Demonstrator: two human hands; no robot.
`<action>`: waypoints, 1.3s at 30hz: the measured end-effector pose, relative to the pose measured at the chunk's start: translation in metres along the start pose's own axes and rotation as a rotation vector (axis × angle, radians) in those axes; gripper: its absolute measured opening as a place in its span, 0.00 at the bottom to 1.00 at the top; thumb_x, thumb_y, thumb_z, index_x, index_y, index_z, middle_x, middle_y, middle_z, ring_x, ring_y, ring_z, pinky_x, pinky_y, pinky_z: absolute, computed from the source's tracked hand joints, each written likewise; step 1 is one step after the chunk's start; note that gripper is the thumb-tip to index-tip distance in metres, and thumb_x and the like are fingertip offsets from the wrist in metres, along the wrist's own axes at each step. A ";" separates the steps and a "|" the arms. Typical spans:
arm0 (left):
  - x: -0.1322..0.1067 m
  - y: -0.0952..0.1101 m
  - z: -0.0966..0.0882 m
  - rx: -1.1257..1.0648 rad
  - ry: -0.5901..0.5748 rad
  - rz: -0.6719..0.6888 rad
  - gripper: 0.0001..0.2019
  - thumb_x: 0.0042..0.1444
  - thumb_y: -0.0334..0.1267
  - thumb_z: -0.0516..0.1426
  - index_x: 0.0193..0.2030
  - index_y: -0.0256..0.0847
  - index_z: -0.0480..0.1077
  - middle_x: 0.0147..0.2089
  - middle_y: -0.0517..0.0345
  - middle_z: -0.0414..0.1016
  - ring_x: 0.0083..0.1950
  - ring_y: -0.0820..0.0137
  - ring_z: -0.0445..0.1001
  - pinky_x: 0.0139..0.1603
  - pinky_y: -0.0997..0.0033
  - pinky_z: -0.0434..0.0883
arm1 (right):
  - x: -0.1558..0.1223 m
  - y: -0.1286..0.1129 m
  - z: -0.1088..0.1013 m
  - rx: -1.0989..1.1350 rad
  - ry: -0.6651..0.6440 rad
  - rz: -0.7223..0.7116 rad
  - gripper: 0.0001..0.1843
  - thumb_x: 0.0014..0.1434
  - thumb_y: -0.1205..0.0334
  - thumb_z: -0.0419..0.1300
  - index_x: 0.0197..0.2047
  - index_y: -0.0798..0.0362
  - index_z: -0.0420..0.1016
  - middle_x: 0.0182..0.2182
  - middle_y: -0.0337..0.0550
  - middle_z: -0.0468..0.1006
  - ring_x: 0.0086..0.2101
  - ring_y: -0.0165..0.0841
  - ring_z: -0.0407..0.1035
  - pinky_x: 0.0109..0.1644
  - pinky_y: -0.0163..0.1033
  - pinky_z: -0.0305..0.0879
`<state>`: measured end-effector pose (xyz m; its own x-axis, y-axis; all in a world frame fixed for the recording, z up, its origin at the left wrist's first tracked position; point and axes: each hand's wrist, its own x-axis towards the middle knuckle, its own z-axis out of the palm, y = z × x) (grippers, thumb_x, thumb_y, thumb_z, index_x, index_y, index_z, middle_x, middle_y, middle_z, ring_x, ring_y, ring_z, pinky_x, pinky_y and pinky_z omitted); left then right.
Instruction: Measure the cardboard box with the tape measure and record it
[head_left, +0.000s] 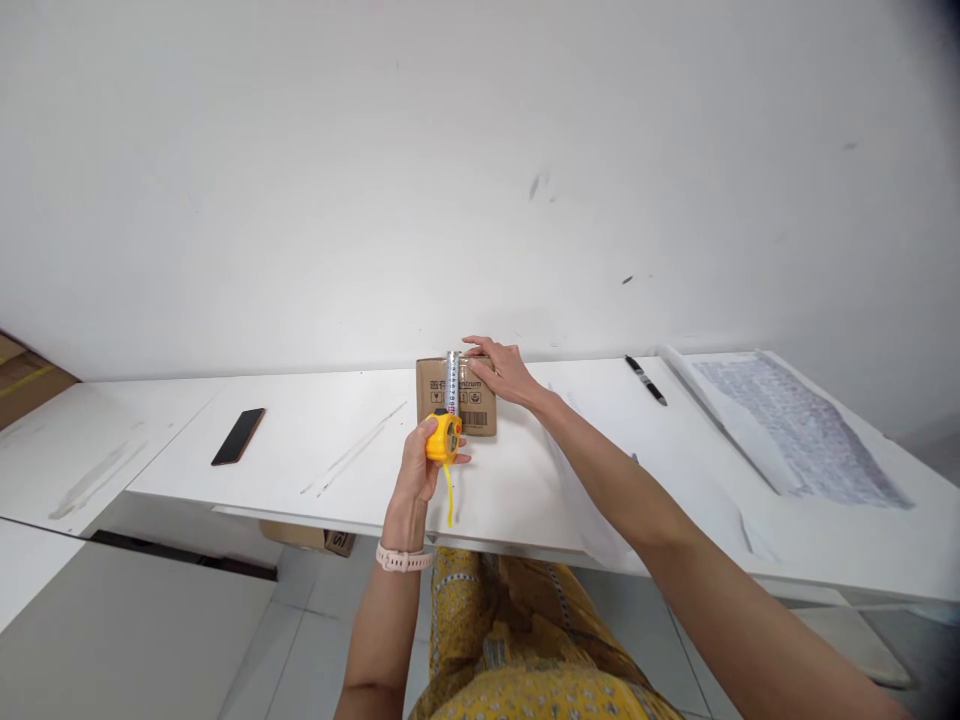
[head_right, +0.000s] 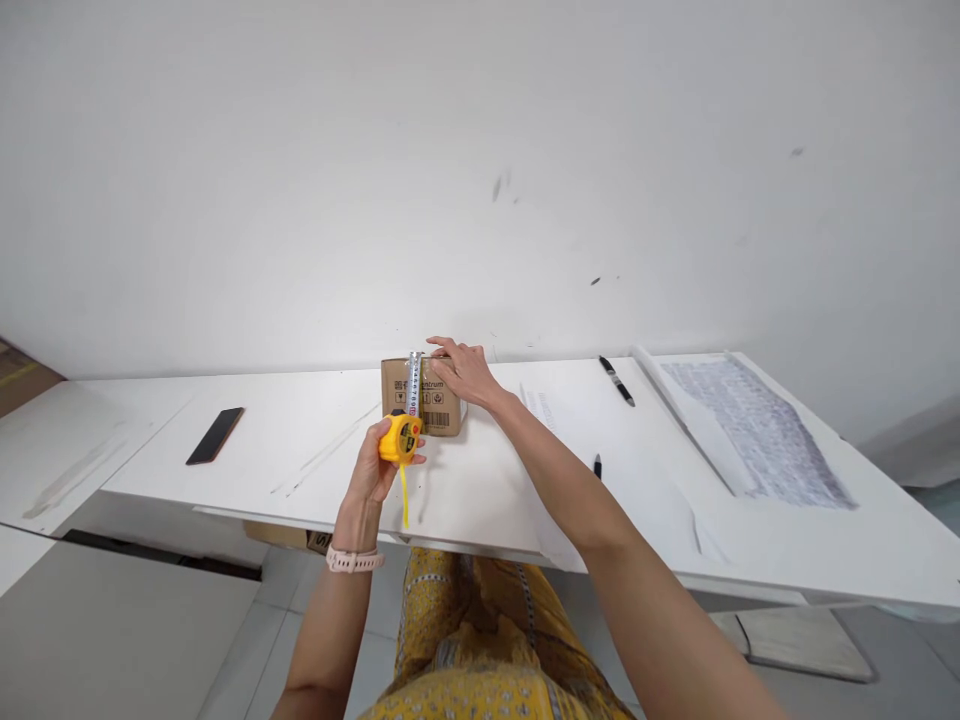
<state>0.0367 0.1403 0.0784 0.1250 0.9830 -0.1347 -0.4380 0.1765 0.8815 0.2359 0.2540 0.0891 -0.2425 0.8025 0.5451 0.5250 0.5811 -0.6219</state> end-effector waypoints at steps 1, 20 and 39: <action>0.001 -0.001 0.002 0.009 0.005 0.005 0.21 0.44 0.51 0.66 0.40 0.39 0.73 0.38 0.50 0.80 0.36 0.60 0.80 0.30 0.63 0.79 | 0.001 0.000 0.000 -0.010 0.001 -0.009 0.24 0.68 0.54 0.49 0.65 0.47 0.66 0.51 0.48 0.81 0.50 0.45 0.73 0.58 0.56 0.55; -0.014 -0.054 -0.015 0.078 -0.016 0.107 0.31 0.44 0.46 0.70 0.56 0.41 0.71 0.45 0.52 0.77 0.44 0.64 0.77 0.42 0.61 0.78 | 0.010 0.003 -0.003 -0.224 -0.055 -0.124 0.26 0.72 0.65 0.43 0.63 0.37 0.72 0.50 0.45 0.77 0.48 0.39 0.70 0.52 0.46 0.60; -0.035 -0.050 -0.025 -0.078 -0.135 0.051 0.27 0.44 0.51 0.69 0.51 0.45 0.76 0.47 0.52 0.80 0.42 0.57 0.79 0.38 0.58 0.80 | -0.001 -0.003 0.001 -0.172 0.003 -0.070 0.25 0.72 0.61 0.43 0.68 0.47 0.67 0.50 0.47 0.80 0.48 0.41 0.69 0.52 0.48 0.60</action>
<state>0.0319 0.0986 0.0279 0.2173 0.9758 -0.0241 -0.5143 0.1355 0.8469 0.2333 0.2518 0.0896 -0.2812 0.7604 0.5854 0.6387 0.6036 -0.4773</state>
